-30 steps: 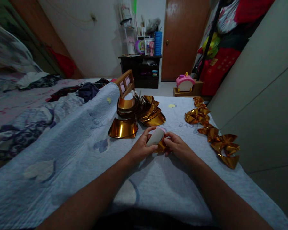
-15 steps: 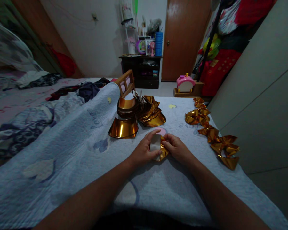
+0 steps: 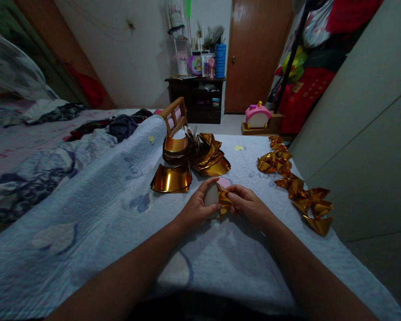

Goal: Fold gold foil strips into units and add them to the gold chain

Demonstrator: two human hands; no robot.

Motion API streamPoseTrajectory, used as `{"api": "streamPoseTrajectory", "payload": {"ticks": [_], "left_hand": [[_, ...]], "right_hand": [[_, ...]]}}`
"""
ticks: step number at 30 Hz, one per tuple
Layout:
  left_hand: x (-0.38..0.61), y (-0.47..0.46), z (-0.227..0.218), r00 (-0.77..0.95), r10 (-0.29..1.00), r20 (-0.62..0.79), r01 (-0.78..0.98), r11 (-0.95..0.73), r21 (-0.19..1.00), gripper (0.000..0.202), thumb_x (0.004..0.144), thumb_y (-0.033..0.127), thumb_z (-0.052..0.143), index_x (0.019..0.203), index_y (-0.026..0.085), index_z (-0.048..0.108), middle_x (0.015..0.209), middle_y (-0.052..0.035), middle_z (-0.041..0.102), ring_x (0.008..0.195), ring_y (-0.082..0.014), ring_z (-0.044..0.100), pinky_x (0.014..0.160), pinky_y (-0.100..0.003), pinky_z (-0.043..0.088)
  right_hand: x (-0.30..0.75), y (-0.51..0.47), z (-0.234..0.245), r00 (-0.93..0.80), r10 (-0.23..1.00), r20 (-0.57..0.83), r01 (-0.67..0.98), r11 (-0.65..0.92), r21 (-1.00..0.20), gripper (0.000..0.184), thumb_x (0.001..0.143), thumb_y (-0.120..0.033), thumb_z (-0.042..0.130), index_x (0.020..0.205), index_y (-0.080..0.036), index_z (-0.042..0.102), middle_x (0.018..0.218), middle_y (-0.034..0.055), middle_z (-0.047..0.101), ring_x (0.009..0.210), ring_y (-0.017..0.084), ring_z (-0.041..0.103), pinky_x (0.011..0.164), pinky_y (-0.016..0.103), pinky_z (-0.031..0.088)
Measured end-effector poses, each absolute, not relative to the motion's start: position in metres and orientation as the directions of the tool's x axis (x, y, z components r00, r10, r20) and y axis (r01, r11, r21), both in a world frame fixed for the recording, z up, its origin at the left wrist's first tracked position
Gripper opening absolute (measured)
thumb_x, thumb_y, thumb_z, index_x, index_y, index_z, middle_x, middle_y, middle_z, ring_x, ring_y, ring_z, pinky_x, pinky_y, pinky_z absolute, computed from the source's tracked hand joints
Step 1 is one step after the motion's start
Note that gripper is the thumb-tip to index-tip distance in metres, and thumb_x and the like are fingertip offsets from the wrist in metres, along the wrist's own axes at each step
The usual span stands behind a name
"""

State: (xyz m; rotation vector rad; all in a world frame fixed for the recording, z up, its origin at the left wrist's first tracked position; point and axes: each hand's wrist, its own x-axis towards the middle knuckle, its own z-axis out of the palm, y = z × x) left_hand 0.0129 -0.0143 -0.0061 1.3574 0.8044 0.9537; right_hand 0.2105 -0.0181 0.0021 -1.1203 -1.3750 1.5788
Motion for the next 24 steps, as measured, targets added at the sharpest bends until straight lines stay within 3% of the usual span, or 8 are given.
{"api": "streamPoseTrajectory", "payload": {"ticks": [7,12,15,19,21,24], "left_hand": [[0.0149,-0.0133,-0.0053,0.377,0.924,0.061,-0.177,0.007,0.984,0.083,0.076,0.029,0.081,0.146,0.029,0.037,0.112,-0.0054,0.064,0.091,-0.018,0.066,0.077,-0.027,0.054],[0.0135,-0.0109,-0.009,0.353,0.934,0.056,-0.139,-0.006,0.99,0.075,0.074,0.033,0.082,0.137,0.026,0.044,0.112,-0.0055,0.066,0.093,-0.0192,0.066,0.078,-0.029,0.054],[0.0104,-0.0098,-0.0075,0.278,0.958,0.07,-0.048,-0.059,0.997,0.058,0.076,0.04,0.08,0.124,0.022,0.054,0.103,-0.0038,0.066,0.085,-0.0172,0.064,0.072,-0.026,0.052],[0.0092,-0.0086,-0.0018,0.242,0.97,0.011,-0.019,-0.007,1.0,0.035,0.086,0.051,0.067,0.096,0.018,0.062,0.081,-0.0004,0.062,0.069,-0.0125,0.057,0.062,-0.023,0.045],[0.0103,-0.0077,-0.0003,0.226,0.974,0.015,-0.013,-0.013,1.0,0.032,0.082,0.047,0.071,0.084,0.017,0.061,0.077,0.0006,0.059,0.068,-0.0114,0.054,0.062,-0.022,0.043],[0.012,-0.0066,-0.001,0.221,0.975,0.015,-0.001,-0.015,1.0,0.028,0.075,0.038,0.077,0.081,0.017,0.058,0.075,0.0018,0.057,0.068,-0.0108,0.052,0.063,-0.022,0.042]], "right_hand": [[0.2073,-0.0192,-0.0033,-0.493,0.853,-0.174,0.023,-0.187,-0.982,0.035,0.079,-0.042,0.073,0.1,-0.019,0.056,0.075,-0.0014,0.062,0.055,0.01,0.055,0.048,0.022,0.042],[0.2089,-0.0186,-0.0008,-0.431,0.885,-0.178,0.046,-0.175,-0.983,0.025,0.081,-0.037,0.068,0.094,-0.019,0.058,0.067,-0.0032,0.058,0.051,0.01,0.05,0.046,0.022,0.037],[0.2108,-0.0168,0.0006,-0.35,0.925,-0.149,0.023,-0.151,-0.988,0.021,0.08,-0.036,0.067,0.091,-0.02,0.058,0.07,-0.0027,0.06,0.055,0.01,0.05,0.051,0.023,0.038],[0.2119,-0.0139,-0.0027,-0.279,0.955,-0.096,0.087,-0.075,-0.993,0.026,0.077,-0.037,0.069,0.093,-0.02,0.058,0.072,-0.0028,0.06,0.06,0.012,0.052,0.054,0.024,0.038],[0.2124,-0.0132,-0.0051,-0.261,0.963,-0.074,0.154,-0.034,-0.987,0.029,0.077,-0.037,0.069,0.097,-0.02,0.057,0.066,-0.0056,0.054,0.057,0.012,0.047,0.051,0.023,0.033],[0.2135,-0.0126,-0.0073,-0.211,0.976,-0.045,0.179,-0.007,-0.984,0.032,0.076,-0.039,0.069,0.098,-0.022,0.053,0.063,-0.0079,0.049,0.055,0.012,0.045,0.049,0.023,0.031]]}}
